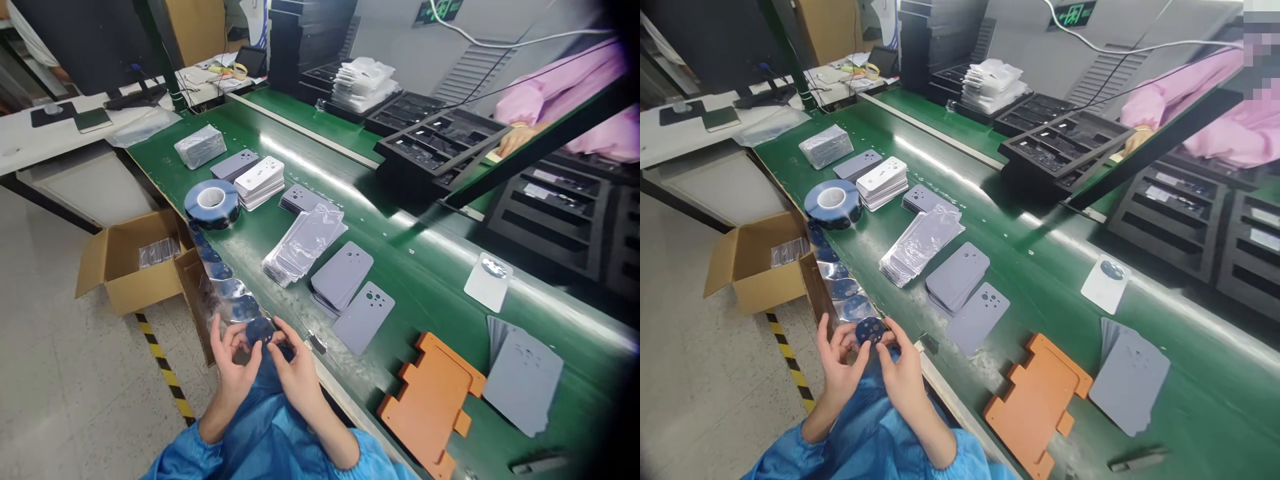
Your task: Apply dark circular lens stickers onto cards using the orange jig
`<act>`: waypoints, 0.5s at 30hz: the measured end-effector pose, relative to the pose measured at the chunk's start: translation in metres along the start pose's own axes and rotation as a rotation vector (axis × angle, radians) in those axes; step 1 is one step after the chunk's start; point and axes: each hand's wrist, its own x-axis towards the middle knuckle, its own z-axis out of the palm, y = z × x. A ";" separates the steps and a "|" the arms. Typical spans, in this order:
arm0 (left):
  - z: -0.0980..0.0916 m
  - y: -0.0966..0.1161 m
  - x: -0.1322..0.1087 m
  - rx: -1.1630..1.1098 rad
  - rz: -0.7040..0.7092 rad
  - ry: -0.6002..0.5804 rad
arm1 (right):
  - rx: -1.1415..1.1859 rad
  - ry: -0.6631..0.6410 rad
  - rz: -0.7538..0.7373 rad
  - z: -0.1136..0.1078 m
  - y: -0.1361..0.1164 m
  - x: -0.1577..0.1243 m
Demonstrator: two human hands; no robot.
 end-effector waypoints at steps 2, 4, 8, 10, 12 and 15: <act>0.002 0.002 0.001 0.104 0.137 -0.081 | 0.088 0.000 0.033 -0.002 -0.002 0.003; 0.002 0.003 0.004 0.241 0.228 -0.161 | 0.156 0.009 0.042 -0.003 -0.002 0.005; -0.003 0.007 0.013 0.335 0.280 -0.161 | 0.208 0.008 0.043 -0.004 0.001 0.006; -0.006 0.010 0.015 0.305 0.235 -0.178 | 0.195 -0.005 0.032 -0.003 0.003 0.006; -0.007 0.012 0.016 0.274 0.169 -0.176 | 0.168 -0.011 0.008 -0.003 0.004 0.005; -0.007 0.016 0.018 0.239 0.084 -0.057 | 0.105 -0.002 -0.037 -0.001 0.005 0.005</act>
